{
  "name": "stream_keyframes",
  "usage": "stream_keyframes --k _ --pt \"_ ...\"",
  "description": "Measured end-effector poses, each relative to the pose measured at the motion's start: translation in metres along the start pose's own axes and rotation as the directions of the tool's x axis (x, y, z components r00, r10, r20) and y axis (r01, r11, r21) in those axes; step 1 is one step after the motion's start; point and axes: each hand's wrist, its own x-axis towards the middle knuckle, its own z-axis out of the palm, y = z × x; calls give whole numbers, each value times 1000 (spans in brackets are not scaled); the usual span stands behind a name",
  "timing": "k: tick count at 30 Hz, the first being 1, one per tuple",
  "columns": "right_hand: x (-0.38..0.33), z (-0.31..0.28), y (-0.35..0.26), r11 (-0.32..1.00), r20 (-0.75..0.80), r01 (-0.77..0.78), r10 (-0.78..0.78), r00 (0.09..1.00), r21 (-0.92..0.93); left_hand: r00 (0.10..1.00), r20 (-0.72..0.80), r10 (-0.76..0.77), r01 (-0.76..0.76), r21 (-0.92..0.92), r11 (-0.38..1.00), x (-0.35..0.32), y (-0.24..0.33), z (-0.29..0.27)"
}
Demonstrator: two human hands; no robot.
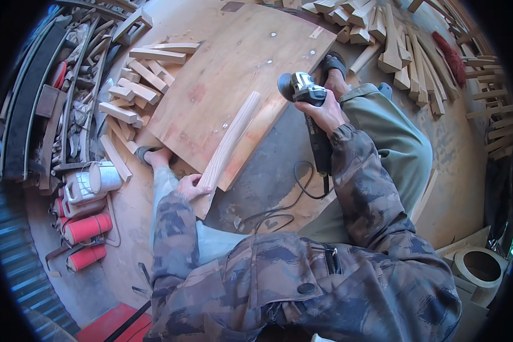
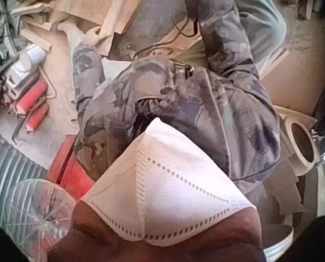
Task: Using an angle grinder to sand or shape a piece of wood furniture leg.
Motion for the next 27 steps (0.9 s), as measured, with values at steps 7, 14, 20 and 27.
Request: stream_keyframes --k 7,14,20,27 --pt "-32 24 20 990 82 118 -112 990 -81 996 -83 -20 40 257 966 -31 59 35" --pt "-77 74 16 907 408 322 -194 892 -272 995 -38 -88 89 12 996 -38 54 34" --pt "-92 120 5 836 580 475 -250 775 -275 998 -70 2 -1 15 1000 -39 47 39" --pt "-7 80 3 812 328 322 -171 929 -487 993 -108 54 -53 9 999 -36 40 45"
